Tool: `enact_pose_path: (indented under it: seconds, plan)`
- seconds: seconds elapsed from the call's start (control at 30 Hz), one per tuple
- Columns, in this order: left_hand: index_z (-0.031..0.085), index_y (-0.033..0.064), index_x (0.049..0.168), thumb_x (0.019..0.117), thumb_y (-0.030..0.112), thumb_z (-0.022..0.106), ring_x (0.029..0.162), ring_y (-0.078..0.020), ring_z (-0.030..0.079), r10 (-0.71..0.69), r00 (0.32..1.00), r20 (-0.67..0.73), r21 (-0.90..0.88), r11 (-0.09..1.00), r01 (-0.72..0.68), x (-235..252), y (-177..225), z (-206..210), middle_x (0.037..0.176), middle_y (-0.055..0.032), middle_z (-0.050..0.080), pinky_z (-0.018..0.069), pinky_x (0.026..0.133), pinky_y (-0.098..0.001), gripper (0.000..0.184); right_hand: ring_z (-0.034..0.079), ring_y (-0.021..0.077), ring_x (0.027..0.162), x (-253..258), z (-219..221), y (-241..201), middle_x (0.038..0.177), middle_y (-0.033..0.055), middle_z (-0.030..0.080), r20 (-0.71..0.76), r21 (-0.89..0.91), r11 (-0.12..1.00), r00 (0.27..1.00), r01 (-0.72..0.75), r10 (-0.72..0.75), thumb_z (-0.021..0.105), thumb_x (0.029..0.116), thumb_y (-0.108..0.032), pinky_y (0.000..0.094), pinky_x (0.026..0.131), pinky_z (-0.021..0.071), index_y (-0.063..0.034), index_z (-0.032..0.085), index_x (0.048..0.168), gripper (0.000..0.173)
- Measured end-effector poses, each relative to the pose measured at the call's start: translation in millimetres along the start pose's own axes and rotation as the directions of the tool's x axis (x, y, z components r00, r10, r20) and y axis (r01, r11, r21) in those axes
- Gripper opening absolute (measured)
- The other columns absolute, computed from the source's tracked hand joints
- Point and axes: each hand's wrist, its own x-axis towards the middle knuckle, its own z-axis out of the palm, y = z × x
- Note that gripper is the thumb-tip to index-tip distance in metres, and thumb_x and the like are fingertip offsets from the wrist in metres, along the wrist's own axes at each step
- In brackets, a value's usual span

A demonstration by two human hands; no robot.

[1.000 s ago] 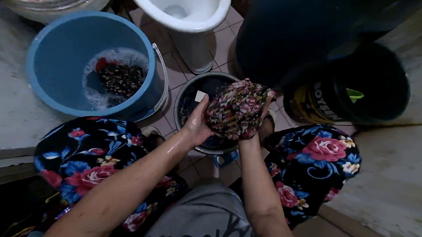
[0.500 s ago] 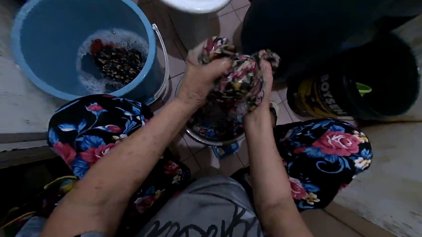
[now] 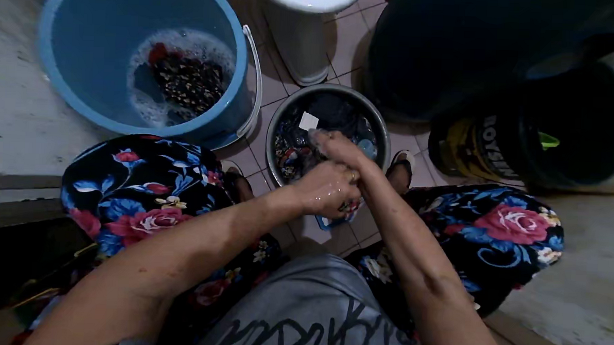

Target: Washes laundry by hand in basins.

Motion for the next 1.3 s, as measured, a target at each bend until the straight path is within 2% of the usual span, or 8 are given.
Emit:
enact_pose_path:
  seconds: [0.1, 0.2, 0.33, 0.47, 0.57, 0.73, 1.1, 1.3]
  plan:
    - [0.077, 0.0056, 0.096, 0.0779, 0.020, 0.085, 0.098, -0.0402, 0.068, -0.016, 0.998, 0.062, -0.019, 1.000, 0.017, -6, 0, -5, 0.107, -0.0204, 0.071, 0.0532, 0.083, -0.0581, 0.025, 0.054, 0.0119, 0.071, 5, 8, 4, 0.081, 0.0041, 0.058, 0.029, -0.060, 0.998, 0.999, 0.020, -0.018, 0.039, 0.1114, -0.036, 0.0362, 0.071, 0.0478, -0.0006, 0.067, 0.100, 0.047]
    - [0.074, -0.0033, 0.099, 0.0794, 0.014, 0.080, 0.097, -0.0324, 0.069, -0.274, 0.924, -0.268, -0.292, 0.937, 0.193, -13, -4, -41, 0.103, -0.0202, 0.072, 0.0545, 0.086, -0.0528, 0.026, 0.061, 0.0135, 0.103, -13, -5, -16, 0.118, 0.0141, 0.065, -0.019, 0.208, 0.977, 0.999, 0.052, -0.049, 0.029, 0.1139, -0.031, 0.0338, 0.095, 0.0493, 0.0035, 0.058, 0.131, 0.048]
    - [0.062, 0.0064, 0.110, 0.0961, 0.014, 0.065, 0.075, -0.0002, 0.064, -0.795, 0.414, -0.444, -0.816, 0.550, 0.181, -29, -24, -116, 0.087, 0.0059, 0.066, 0.0574, 0.072, -0.0217, 0.017, 0.062, 0.0152, 0.090, 7, 7, 22, 0.110, 0.0117, 0.061, -0.152, 0.444, 0.895, 0.988, 0.047, 0.024, 0.025, 0.1138, -0.032, 0.0331, 0.081, 0.0550, -0.0010, 0.047, 0.139, 0.046]
    - [0.056, 0.0102, 0.105, 0.1073, 0.015, 0.043, 0.083, -0.0099, 0.068, -0.823, 0.031, -0.567, -0.817, 0.557, -0.146, -77, -46, -156, 0.087, 0.0013, 0.068, 0.0602, 0.079, -0.0305, 0.014, 0.059, 0.0460, 0.124, 36, 61, 104, 0.134, 0.0318, 0.059, -0.064, -0.208, 0.964, 0.986, -0.166, 0.156, 0.057, 0.1030, -0.013, 0.0624, 0.104, 0.0470, 0.0072, 0.054, 0.138, 0.040]
    - [0.047, 0.0058, 0.131, 0.1063, 0.022, 0.052, 0.097, -0.0104, 0.066, -0.782, -0.112, -0.613, -0.789, 0.614, 0.036, -108, -61, -159, 0.109, -0.0028, 0.064, 0.0575, 0.086, -0.0288, 0.030, 0.041, 0.0514, 0.140, 19, 98, 126, 0.154, 0.0307, 0.041, -0.157, -0.485, 0.812, 0.946, -0.324, 0.284, 0.068, 0.0936, -0.006, 0.0694, 0.110, 0.0352, 0.0003, 0.045, 0.150, 0.061]
    - [0.028, 0.0000, 0.155, 0.0939, 0.040, 0.067, 0.133, -0.0198, 0.050, -0.802, 0.145, -0.579, -0.644, 0.560, 0.522, -105, -53, -130, 0.153, -0.0216, 0.040, 0.0463, 0.108, -0.0334, 0.083, 0.040, 0.0498, 0.142, 8, 81, 148, 0.152, 0.0337, 0.041, -0.289, -0.553, 0.723, 0.909, -0.413, 0.299, 0.070, 0.0937, -0.013, 0.0667, 0.113, 0.0332, 0.0077, 0.040, 0.149, 0.066]
    - [0.062, 0.0001, 0.131, 0.1032, 0.022, 0.062, 0.116, -0.0368, 0.063, -0.802, 0.581, -0.141, -0.502, 0.563, 0.656, -51, -39, -82, 0.135, -0.0254, 0.056, 0.0497, 0.100, -0.0542, 0.035, 0.065, 0.0461, 0.110, -12, 12, 96, 0.113, 0.0287, 0.069, 0.012, -0.452, 0.872, 0.976, -0.190, 0.218, 0.069, 0.0971, -0.022, 0.0706, 0.095, 0.0474, 0.0048, 0.072, 0.112, 0.031]
    - [0.062, 0.0029, 0.134, 0.1024, 0.010, 0.058, 0.121, -0.0466, 0.059, -0.683, 0.687, 0.248, -0.221, 0.651, 0.726, -20, -47, -48, 0.130, -0.0280, 0.060, 0.0451, 0.100, -0.0670, 0.033, 0.060, 0.0055, 0.064, -102, -35, 9, 0.074, 0.0010, 0.064, -0.125, 0.042, 0.984, 0.978, 0.175, -0.168, 0.058, 0.1023, -0.012, 0.0250, 0.062, 0.0533, -0.0030, 0.068, 0.089, 0.019]
